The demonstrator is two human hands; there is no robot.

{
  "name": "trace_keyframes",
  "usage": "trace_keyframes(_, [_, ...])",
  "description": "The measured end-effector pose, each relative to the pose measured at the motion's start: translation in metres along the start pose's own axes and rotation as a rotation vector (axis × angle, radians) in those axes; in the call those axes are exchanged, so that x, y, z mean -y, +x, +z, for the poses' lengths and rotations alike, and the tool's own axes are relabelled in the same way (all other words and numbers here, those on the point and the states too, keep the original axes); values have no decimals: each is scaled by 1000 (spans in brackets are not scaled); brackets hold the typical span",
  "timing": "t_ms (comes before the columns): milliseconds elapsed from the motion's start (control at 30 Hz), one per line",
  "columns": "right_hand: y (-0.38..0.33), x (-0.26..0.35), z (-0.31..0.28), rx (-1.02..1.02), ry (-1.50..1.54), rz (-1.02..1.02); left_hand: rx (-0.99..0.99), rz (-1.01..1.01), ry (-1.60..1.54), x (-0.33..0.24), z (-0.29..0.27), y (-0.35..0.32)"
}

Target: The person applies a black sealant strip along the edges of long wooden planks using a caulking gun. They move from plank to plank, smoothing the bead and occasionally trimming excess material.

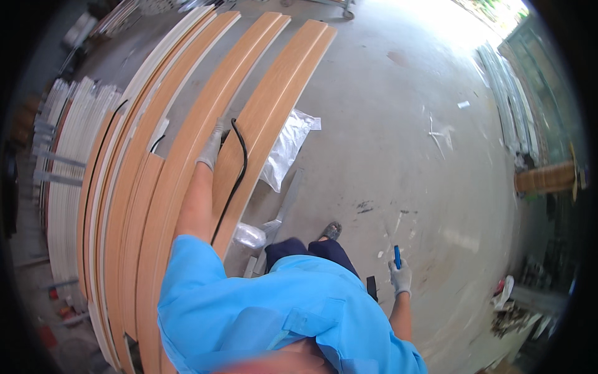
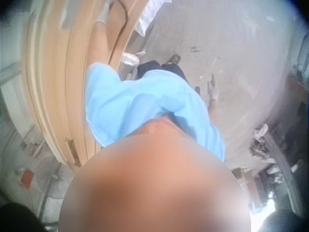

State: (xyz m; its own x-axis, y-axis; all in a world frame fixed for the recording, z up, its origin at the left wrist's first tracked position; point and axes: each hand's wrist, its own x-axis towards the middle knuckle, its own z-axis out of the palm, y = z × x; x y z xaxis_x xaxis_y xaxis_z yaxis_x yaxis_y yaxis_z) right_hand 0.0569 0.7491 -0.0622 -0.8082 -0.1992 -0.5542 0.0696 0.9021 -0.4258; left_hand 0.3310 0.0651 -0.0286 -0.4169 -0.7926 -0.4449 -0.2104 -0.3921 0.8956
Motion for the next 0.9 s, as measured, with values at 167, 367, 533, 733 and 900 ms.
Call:
trace_keyframes(167, [117,130,-46,-16,-305,-532,-166,-214,-127,-6,10,31])
trace_keyframes(367, [172,383,-30,188,-37,-898,-76,-114,434,-37,26,96])
trace_keyframes(533, [130,539,-4,831,381,-645,-87,304,-295,-118,75,58])
trace_keyframes(733, [118,646,86,1400,898,-282,144,470,102,-187,140,-32])
trace_keyframes(900, [115,717,149,1416,662,-1,-63,363,-107,-186,161,-54])
